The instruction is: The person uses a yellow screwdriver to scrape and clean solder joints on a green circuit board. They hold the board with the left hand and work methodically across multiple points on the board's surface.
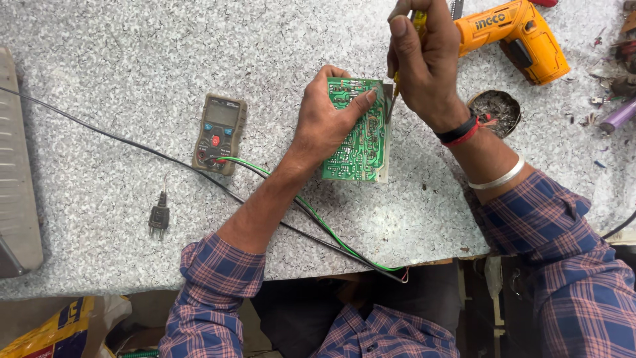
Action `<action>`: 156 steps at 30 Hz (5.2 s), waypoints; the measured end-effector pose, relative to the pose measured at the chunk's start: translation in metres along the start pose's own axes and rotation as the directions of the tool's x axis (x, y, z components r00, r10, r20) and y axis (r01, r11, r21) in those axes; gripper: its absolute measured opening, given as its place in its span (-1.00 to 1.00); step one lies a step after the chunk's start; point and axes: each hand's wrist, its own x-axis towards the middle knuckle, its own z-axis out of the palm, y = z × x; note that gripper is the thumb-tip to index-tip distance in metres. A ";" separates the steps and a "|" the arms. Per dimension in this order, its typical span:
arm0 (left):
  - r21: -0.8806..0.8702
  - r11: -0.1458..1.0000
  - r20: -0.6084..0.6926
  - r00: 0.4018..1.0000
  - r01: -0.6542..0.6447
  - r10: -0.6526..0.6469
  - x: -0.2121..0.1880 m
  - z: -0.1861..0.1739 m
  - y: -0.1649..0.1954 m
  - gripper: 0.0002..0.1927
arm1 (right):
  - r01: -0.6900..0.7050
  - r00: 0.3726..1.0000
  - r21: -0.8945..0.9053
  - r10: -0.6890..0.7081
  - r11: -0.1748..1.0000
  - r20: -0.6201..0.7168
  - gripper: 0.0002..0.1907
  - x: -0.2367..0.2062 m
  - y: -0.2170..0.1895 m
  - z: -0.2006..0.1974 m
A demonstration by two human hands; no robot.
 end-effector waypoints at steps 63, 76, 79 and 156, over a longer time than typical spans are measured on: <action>0.081 0.996 -0.016 1.000 -0.021 0.022 -0.001 0.000 -0.003 -0.56 | -0.055 0.999 0.030 0.055 0.998 0.001 -0.78 0.000 -0.004 0.005; 0.022 0.999 0.007 1.000 0.027 -0.027 0.000 0.000 0.000 -0.55 | -0.063 0.997 0.006 0.063 0.998 0.035 -0.74 -0.004 -0.006 0.006; 0.003 0.999 0.021 0.999 0.043 -0.043 -0.001 0.000 0.001 -0.55 | -0.047 0.998 -0.013 0.047 0.999 0.031 -0.74 -0.004 -0.007 0.006; -0.055 0.994 -0.028 0.995 0.094 -0.096 0.004 -0.009 -0.003 -0.57 | -0.156 0.987 0.016 0.157 0.988 -0.043 -0.84 0.002 -0.009 -0.016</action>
